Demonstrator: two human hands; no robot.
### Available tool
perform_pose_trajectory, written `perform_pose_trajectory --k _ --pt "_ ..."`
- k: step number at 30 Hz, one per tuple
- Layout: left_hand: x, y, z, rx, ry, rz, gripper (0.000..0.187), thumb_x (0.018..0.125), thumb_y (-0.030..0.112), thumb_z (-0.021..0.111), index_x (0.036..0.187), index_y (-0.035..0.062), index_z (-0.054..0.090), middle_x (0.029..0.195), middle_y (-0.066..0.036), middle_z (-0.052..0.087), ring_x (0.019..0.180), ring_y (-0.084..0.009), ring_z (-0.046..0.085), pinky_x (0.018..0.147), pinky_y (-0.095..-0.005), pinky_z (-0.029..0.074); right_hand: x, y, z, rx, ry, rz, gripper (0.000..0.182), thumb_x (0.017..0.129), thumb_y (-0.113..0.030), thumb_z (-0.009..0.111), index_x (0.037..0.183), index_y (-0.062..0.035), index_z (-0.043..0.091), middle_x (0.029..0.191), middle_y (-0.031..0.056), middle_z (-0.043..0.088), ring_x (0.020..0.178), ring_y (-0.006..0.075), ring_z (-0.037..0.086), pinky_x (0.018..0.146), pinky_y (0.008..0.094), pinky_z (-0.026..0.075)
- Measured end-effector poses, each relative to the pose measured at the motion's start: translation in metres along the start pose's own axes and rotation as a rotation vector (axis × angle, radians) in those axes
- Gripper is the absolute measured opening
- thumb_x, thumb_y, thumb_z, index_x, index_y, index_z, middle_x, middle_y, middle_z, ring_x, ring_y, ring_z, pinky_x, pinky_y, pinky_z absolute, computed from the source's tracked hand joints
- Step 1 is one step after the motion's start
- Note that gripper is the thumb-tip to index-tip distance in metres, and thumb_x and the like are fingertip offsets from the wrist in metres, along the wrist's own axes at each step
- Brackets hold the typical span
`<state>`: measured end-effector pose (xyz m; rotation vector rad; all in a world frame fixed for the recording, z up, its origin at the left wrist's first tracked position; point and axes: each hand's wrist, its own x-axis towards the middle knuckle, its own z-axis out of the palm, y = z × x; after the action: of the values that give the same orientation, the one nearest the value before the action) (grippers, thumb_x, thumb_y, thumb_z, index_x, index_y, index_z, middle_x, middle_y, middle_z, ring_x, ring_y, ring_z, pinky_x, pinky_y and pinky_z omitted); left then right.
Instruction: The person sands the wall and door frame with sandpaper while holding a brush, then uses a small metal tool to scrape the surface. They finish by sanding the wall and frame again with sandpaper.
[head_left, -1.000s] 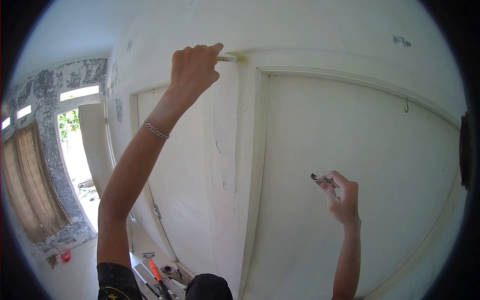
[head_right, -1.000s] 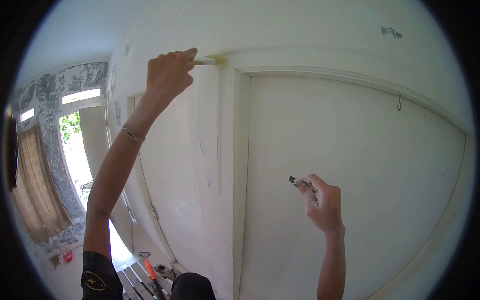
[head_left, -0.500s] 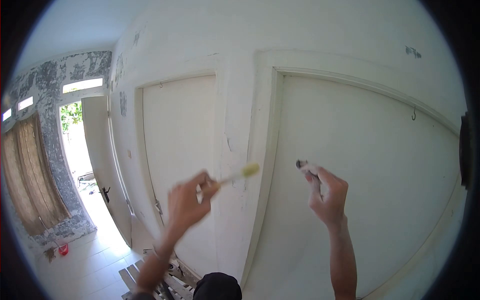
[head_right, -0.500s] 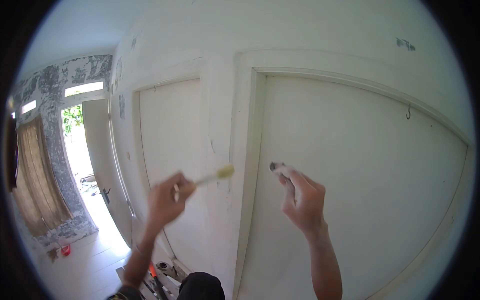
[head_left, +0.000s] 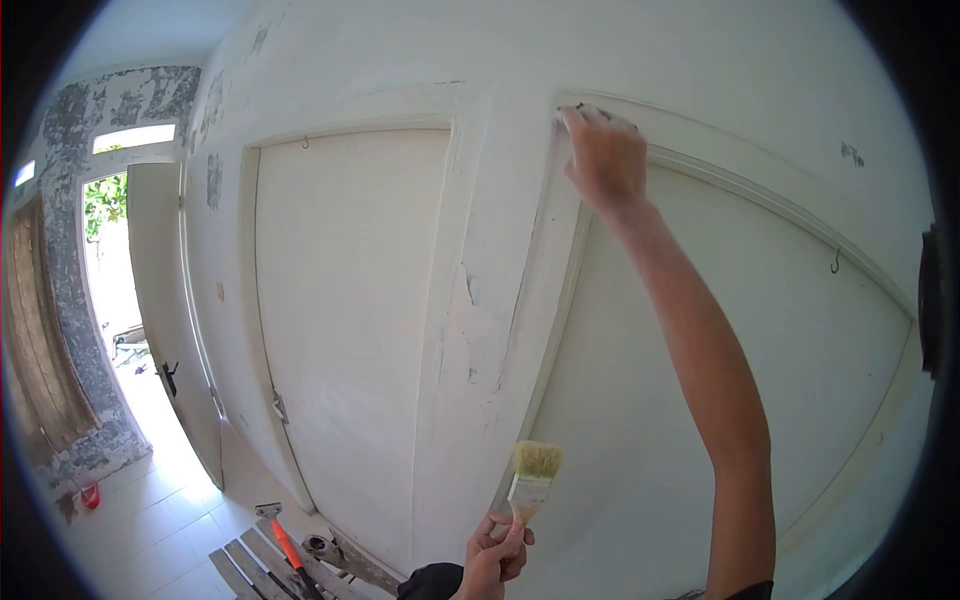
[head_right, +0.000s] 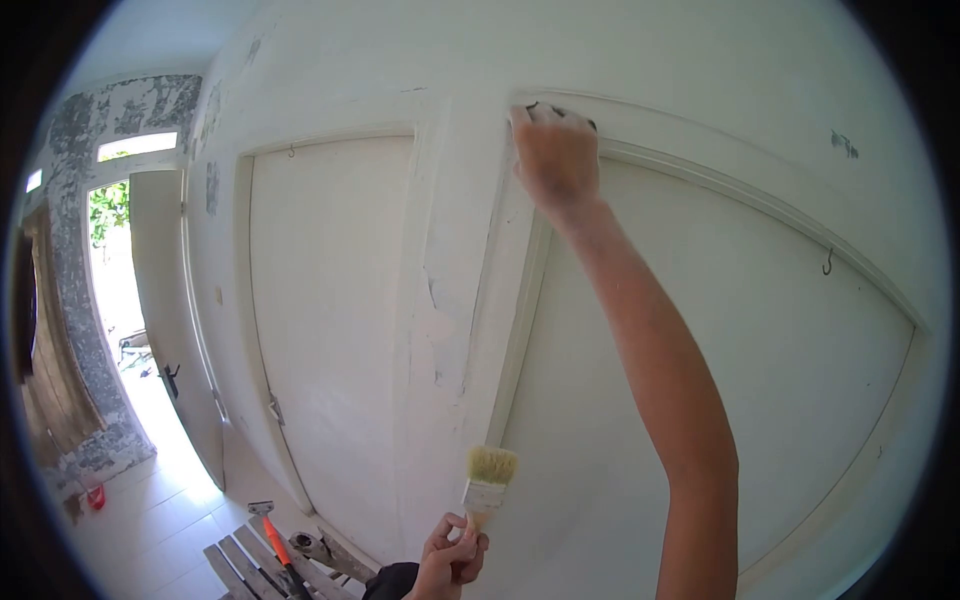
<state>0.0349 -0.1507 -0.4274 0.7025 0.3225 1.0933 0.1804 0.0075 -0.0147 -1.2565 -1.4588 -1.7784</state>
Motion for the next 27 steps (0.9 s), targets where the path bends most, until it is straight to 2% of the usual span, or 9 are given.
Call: perform_pose_trajectory --k 3,7,10,11,14,17,23,26,27 --pt "-0.003 0.006 -0.005 -0.036 0.009 -0.042 0.006 0.105 0.017 0.057 0.099 0.0147 0.054 0.080 -0.004 0.061 0.042 -0.0037 0.030 0.039 -0.0214 0.023 -0.049 -0.017 0.010 0.011 0.087 -0.086 0.044 0.069 -0.004 0.072 0.113 -0.0119 0.068 0.110 0.0063 0.071 0.094 0.0253 0.070 0.082 0.0413 0.053" --pt "-0.005 0.021 -0.007 -0.037 0.013 0.033 0.005 0.103 0.013 0.057 0.103 0.0153 0.052 0.080 -0.006 0.061 0.042 -0.0036 0.031 0.039 -0.0209 0.024 -0.127 -0.050 0.004 0.059 0.121 -0.264 0.032 0.075 -0.006 0.070 0.106 -0.0113 0.068 0.104 0.0080 0.070 0.091 0.0221 0.069 0.083 0.0405 0.053" --pt "-0.008 0.023 -0.009 -0.074 0.017 0.004 0.007 0.103 0.013 0.058 0.104 0.0155 0.052 0.078 -0.006 0.061 0.042 -0.0036 0.031 0.039 -0.0208 0.024 -0.122 -0.032 -0.013 0.211 -0.033 -0.274 0.032 0.076 -0.003 0.067 0.107 -0.0106 0.068 0.104 0.0089 0.071 0.088 0.0229 0.070 0.079 0.0415 0.055" --pt "-0.007 0.022 -0.009 -0.096 0.010 -0.017 0.007 0.103 0.014 0.058 0.104 0.0154 0.051 0.077 -0.006 0.060 0.042 -0.0036 0.032 0.039 -0.0207 0.024 -0.098 -0.017 -0.009 0.246 0.064 -0.215 0.037 0.077 0.000 0.065 0.113 -0.0096 0.067 0.101 0.0098 0.072 0.087 0.0251 0.070 0.075 0.0414 0.056" --pt "-0.003 0.015 -0.012 -0.092 -0.043 -0.022 0.007 0.103 0.014 0.058 0.105 0.0149 0.052 0.076 -0.005 0.060 0.042 -0.0035 0.032 0.039 -0.0208 0.024 -0.028 0.003 -0.018 0.185 -0.092 0.013 0.041 0.077 0.000 0.065 0.116 -0.0086 0.065 0.098 0.0103 0.072 0.089 0.0268 0.070 0.076 0.0391 0.056" --pt "-0.001 0.013 -0.012 -0.091 -0.071 -0.097 0.007 0.103 0.012 0.058 0.107 0.0138 0.053 0.076 -0.005 0.059 0.042 -0.0035 0.032 0.039 -0.0205 0.025 -0.026 0.003 0.004 -0.027 0.038 -0.205 0.037 0.077 0.000 0.065 0.114 -0.0076 0.064 0.106 0.0118 0.070 0.090 0.0278 0.070 0.079 0.0385 0.056" --pt "-0.005 0.014 -0.008 -0.071 -0.061 -0.116 0.020 0.102 0.010 0.058 0.122 0.0114 0.055 0.080 -0.007 0.063 0.044 -0.0039 0.033 0.040 -0.0211 0.025 -0.142 -0.046 0.004 0.134 0.135 -0.468 0.019 0.081 -0.007 0.067 0.101 -0.0086 0.068 0.104 0.0115 0.070 0.094 0.0253 0.070 0.080 0.0374 0.057" --pt "-0.009 0.010 -0.009 -0.063 -0.062 -0.126 0.027 0.101 0.008 0.058 0.128 0.0108 0.054 0.083 -0.009 0.064 0.044 -0.0045 0.033 0.041 -0.0219 0.026 -0.140 -0.036 -0.001 0.230 0.040 -0.508 0.020 0.080 -0.006 0.066 0.100 -0.0095 0.069 0.103 0.0096 0.071 0.092 0.0252 0.070 0.079 0.0380 0.057" --pt "-0.009 0.009 -0.009 -0.060 -0.063 -0.126 0.027 0.101 0.008 0.058 0.128 0.0108 0.054 0.083 -0.009 0.064 0.044 -0.0045 0.033 0.041 -0.0219 0.026 -0.119 -0.027 -0.001 0.186 0.107 -0.414 0.027 0.078 -0.003 0.066 0.103 -0.0100 0.067 0.102 0.0079 0.071 0.091 0.0258 0.070 0.078 0.0366 0.057"
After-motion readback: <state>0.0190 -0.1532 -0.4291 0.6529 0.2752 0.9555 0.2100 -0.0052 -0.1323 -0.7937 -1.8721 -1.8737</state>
